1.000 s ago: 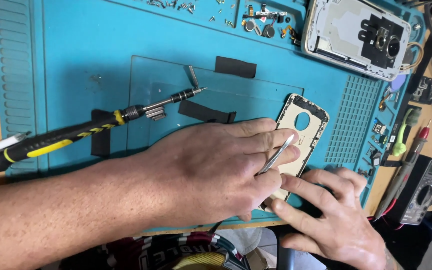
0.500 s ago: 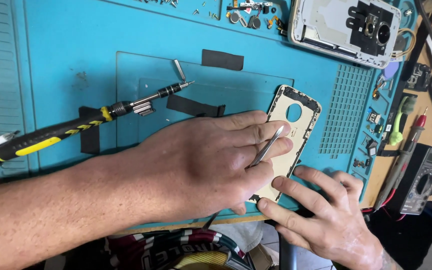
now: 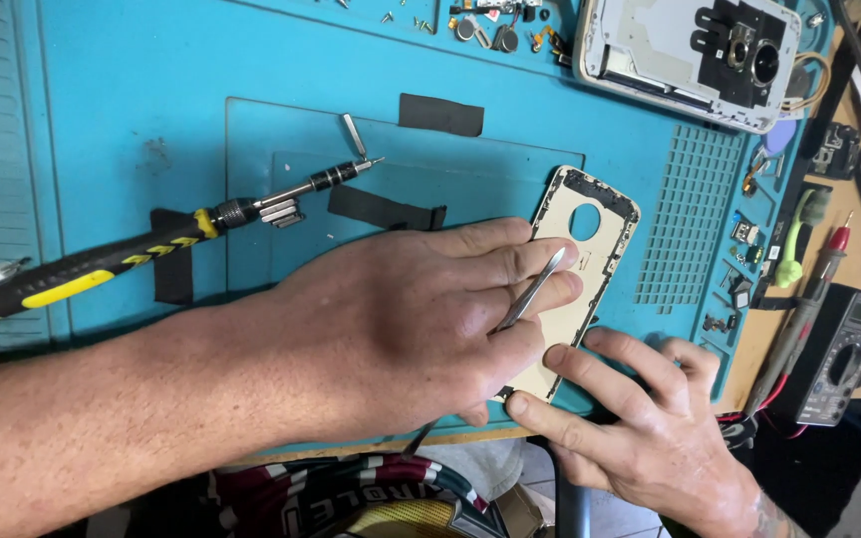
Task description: Removing old adhesive residue from a mobile phone back panel using a metal scraping tool.
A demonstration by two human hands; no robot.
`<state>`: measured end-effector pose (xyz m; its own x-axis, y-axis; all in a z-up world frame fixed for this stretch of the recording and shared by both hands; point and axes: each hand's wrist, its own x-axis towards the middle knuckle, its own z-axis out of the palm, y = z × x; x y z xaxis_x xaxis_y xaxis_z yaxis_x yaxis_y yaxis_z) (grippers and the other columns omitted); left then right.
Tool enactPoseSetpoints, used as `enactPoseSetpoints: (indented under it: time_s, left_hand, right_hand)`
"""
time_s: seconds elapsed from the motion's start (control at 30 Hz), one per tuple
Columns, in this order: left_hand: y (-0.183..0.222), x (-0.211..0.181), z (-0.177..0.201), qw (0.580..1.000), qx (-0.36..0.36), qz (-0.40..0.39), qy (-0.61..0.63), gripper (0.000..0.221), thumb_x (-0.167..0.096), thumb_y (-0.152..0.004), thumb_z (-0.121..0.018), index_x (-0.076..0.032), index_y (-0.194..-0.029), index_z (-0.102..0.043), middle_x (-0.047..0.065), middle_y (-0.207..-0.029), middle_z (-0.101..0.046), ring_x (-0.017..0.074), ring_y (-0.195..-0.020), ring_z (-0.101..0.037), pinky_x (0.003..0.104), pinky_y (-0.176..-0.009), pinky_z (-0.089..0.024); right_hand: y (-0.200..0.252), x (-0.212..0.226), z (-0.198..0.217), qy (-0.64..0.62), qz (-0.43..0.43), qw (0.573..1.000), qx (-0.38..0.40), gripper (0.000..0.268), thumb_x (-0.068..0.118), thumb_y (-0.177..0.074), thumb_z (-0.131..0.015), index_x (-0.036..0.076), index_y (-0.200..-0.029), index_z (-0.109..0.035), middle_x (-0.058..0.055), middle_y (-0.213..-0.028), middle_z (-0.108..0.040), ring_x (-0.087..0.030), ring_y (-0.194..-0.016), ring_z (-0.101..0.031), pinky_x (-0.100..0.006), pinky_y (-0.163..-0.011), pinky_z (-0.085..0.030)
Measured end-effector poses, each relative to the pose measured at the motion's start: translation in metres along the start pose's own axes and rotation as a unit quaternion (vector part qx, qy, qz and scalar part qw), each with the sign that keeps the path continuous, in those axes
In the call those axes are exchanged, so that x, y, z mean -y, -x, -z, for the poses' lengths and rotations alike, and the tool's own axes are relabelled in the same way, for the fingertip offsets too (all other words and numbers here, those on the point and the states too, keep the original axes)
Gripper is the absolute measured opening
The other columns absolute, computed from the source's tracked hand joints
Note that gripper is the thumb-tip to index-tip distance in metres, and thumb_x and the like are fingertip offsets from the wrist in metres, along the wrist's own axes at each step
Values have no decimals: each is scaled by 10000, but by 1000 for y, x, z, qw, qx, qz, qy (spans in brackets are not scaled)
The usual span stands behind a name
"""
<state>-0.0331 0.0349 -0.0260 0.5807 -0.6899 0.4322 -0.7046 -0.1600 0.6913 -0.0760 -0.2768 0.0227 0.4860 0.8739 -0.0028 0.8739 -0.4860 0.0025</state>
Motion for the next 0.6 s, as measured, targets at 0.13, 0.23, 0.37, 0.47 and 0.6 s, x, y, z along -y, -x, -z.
enactPoseSetpoints:
  time_s: [0.13, 0.23, 0.37, 0.47, 0.6]
  left_hand:
    - [0, 0, 3, 981, 112, 143, 69, 576, -323, -1184, -393, 10, -1645, -481, 175, -1790, -423, 357, -1691, -302, 437, -1233, -431]
    - [2, 0, 7, 999, 44, 12, -18, 965, -256, -778, -975, 136, -1531, -516, 282, -1643, -580, 394, -1621, -476, 524, -1359, -408]
    - [2, -1, 7, 998, 50, 37, -11, 893, -261, -866, -930, 83, -1563, -492, 284, -1670, -531, 459, -1606, -468, 533, -1295, -467]
    - [0, 1, 2, 1000, 13, 2, -22, 957, -280, -761, -1017, 144, -1477, -544, 301, -1573, -644, 427, -1570, -553, 542, -1345, -439]
    - [1, 4, -1, 999, 3, -27, -41, 737, -225, -751, -1000, 129, -1293, -647, 309, -1545, -674, 448, -1559, -562, 564, -1358, -417]
  right_hand:
    - [11, -1, 0, -13, 0, 1000, 10, 479, 654, -1164, -338, 498, -1497, -645, -1, -1522, -618, -315, -1316, -624, -529, -950, -348]
    - [14, -4, 7, -89, 4, 996, 22, 514, 662, -1160, -363, 429, -1492, -679, 7, -1590, -621, -324, -1465, -592, -497, -979, -344]
    - [10, 3, 6, -49, -7, 998, 23, 454, 563, -1174, -403, 424, -1497, -691, 5, -1551, -635, -345, -1426, -587, -509, -981, -348]
    - [3, 3, 4, -28, -6, 1000, 10, 424, 538, -1169, -395, 468, -1461, -694, 3, -1496, -651, -335, -1347, -612, -514, -959, -347]
    - [6, 2, 2, -17, -12, 1000, 14, 369, 446, -1110, -501, 512, -1420, -690, 3, -1475, -655, -327, -1314, -631, -528, -931, -370]
